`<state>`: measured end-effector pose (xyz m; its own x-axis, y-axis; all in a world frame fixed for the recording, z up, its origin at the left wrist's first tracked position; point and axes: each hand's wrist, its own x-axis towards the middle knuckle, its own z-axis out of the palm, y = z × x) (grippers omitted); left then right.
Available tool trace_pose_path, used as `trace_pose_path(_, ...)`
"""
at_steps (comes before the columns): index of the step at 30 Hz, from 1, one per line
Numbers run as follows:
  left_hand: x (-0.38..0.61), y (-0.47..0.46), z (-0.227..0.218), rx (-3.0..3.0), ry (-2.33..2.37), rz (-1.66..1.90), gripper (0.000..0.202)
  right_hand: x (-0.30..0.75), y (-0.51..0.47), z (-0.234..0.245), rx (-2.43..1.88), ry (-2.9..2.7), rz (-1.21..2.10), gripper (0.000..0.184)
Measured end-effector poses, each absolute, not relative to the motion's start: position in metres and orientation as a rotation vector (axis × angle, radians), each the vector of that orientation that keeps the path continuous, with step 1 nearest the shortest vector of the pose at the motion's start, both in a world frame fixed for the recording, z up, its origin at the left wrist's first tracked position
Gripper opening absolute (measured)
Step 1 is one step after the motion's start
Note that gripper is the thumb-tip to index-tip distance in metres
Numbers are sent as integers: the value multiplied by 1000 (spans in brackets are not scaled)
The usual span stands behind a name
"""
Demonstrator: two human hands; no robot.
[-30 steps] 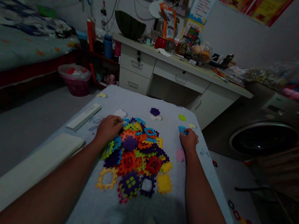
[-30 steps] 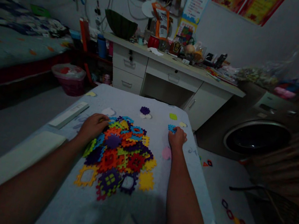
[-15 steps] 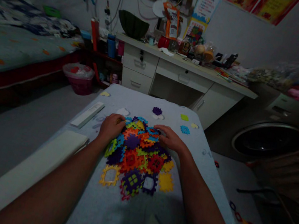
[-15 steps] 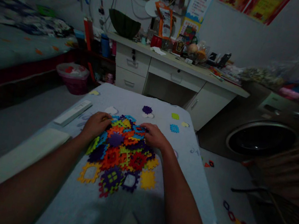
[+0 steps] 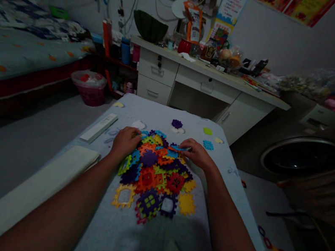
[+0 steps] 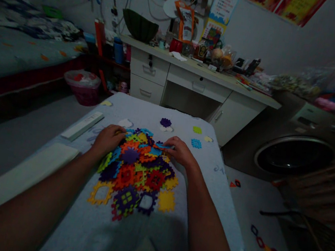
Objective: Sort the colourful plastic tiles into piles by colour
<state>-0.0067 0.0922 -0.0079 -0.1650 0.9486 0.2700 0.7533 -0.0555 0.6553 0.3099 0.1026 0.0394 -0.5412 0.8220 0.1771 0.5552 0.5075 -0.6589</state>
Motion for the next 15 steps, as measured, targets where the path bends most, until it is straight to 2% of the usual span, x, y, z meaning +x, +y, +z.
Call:
trace_pose_path(10, -8, 92, -7, 1846, 1955, 1021, 25, 319, 97, 59, -1099, -2281, 974, 18)
trace_pose_path(13, -7, 92, -5, 1842, 1954, 1010, 26, 328, 100, 62, -1124, -2153, 957, 19)
trace_pose_path(15, -7, 92, -5, 1832, 1959, 1010, 26, 340, 103, 61, -1193, -1949, 926, 26)
